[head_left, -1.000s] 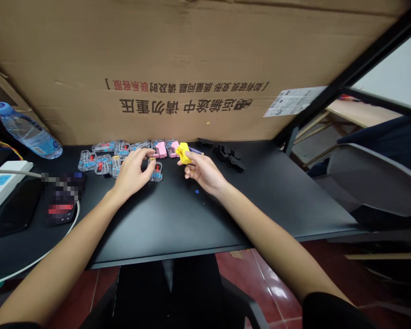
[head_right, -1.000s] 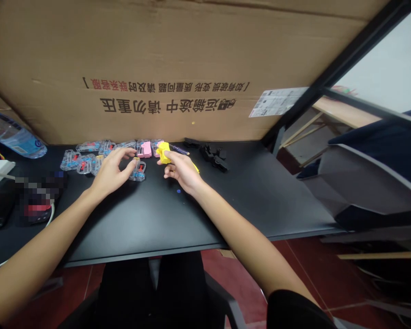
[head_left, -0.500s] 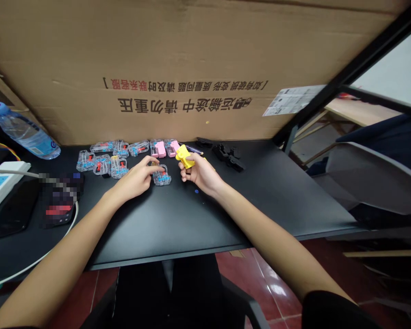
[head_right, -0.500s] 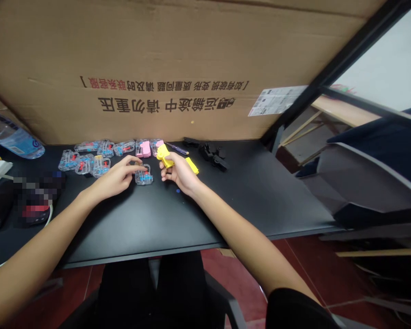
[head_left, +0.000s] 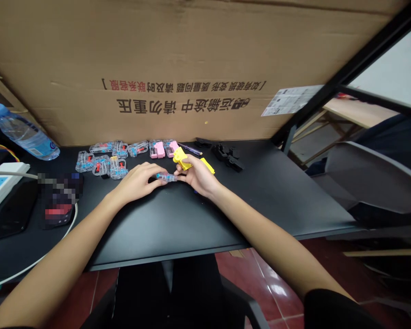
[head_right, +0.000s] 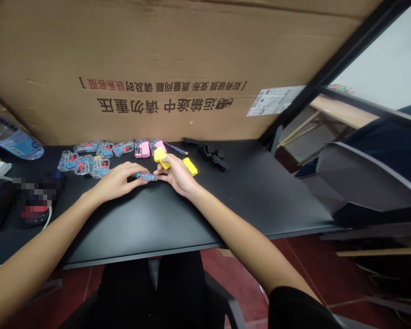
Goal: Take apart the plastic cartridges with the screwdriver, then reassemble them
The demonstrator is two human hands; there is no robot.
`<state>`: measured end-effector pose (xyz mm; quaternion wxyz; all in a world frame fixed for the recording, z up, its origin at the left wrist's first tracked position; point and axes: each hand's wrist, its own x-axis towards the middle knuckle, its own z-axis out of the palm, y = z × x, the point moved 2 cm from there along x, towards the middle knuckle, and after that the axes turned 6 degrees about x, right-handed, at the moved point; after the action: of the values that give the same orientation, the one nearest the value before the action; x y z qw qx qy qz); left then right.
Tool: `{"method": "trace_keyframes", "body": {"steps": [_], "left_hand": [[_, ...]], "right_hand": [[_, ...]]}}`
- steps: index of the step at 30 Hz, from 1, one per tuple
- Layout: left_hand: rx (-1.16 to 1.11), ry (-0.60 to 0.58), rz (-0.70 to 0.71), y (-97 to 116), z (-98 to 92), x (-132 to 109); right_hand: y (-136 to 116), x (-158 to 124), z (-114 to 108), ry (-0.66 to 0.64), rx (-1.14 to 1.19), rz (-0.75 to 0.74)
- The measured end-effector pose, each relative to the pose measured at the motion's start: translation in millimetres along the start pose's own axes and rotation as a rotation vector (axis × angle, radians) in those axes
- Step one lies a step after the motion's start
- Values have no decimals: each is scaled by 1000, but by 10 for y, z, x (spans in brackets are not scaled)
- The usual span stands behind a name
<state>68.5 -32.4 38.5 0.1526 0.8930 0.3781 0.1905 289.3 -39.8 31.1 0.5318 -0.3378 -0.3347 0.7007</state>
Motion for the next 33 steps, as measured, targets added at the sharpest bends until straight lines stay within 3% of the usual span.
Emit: {"method": "trace_keyframes", "body": {"steps": [7,12,22,33], "left_hand": [[-685,49,-231,92,82,65],[-897,110,-334,64,81,94],[-914,116,-305,90,60,86],[-629,190,-216,89,88,23]], "right_hand": [[-139,3,-25,8,-21,-74],[-74,-42,23,-39,-252,-65],[7,-116,121,-154,-560,-195],[68,-117,142,-169,-458,-139]]}}
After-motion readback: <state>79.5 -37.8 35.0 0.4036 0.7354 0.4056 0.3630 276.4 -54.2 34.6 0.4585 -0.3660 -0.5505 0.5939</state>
